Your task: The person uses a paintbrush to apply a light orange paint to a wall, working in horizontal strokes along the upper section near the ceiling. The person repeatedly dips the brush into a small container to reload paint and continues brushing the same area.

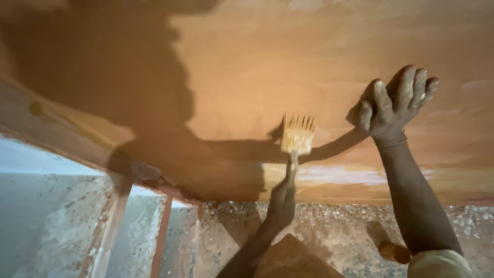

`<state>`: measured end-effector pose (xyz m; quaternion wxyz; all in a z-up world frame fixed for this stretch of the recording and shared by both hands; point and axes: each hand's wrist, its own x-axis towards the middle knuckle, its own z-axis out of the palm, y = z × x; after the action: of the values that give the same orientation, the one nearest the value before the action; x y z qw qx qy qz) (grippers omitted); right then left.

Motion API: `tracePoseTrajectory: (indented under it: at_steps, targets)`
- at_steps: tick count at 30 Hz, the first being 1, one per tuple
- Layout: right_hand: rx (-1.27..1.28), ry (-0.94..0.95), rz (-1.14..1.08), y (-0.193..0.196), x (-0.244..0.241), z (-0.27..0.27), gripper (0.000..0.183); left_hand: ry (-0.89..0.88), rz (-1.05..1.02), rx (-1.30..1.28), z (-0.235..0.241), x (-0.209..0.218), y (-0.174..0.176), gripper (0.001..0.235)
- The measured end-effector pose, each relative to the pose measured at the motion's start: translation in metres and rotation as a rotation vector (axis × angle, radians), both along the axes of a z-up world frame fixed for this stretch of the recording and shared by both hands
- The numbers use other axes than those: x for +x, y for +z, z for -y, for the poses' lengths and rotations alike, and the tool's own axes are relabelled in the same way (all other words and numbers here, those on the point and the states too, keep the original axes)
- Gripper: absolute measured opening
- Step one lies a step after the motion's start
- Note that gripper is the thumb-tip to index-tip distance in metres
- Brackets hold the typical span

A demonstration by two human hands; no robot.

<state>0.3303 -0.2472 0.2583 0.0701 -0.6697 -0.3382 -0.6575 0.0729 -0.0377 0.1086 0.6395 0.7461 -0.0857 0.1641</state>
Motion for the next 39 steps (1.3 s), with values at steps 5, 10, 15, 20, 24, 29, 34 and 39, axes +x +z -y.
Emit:
tracePoseTrajectory:
  at_steps: [5,10,15,20,24,29,34,39]
  targets:
    - [-0.033,-0.034,0.093,0.007,-0.004,-0.009,0.038,-0.046,-0.151,-0.091,0.024,-0.031,-0.078,0.059]
    - [-0.013,-0.015,0.022,0.007,-0.009,-0.007,0.047,-0.136,-0.709,-0.519,0.028,-0.028,-0.085,0.062]
    - [0.002,0.007,-0.005,0.001,-0.005,-0.006,0.047,-0.111,-0.749,-0.529,0.008,-0.011,-0.003,0.059]
    - [0.023,-0.001,-0.084,-0.009,-0.005,0.003,0.044,-0.25,-0.203,-0.347,-0.015,-0.021,0.116,0.06]
    - [0.021,0.007,-0.085,-0.012,-0.002,0.003,0.044,-0.379,-0.232,-0.327,-0.027,-0.04,0.172,0.063]
    - [0.009,-0.002,-0.108,-0.014,-0.004,0.006,0.045,-0.25,-0.145,-0.136,-0.022,-0.001,0.135,0.061]
    - [0.018,0.001,-0.083,-0.01,-0.004,0.003,0.042,-0.094,-0.001,0.009,0.001,0.016,0.01,0.057]
    - [0.01,-0.008,-0.024,-0.003,-0.006,-0.001,0.045,-0.17,-0.315,-0.33,0.031,-0.02,-0.101,0.06]
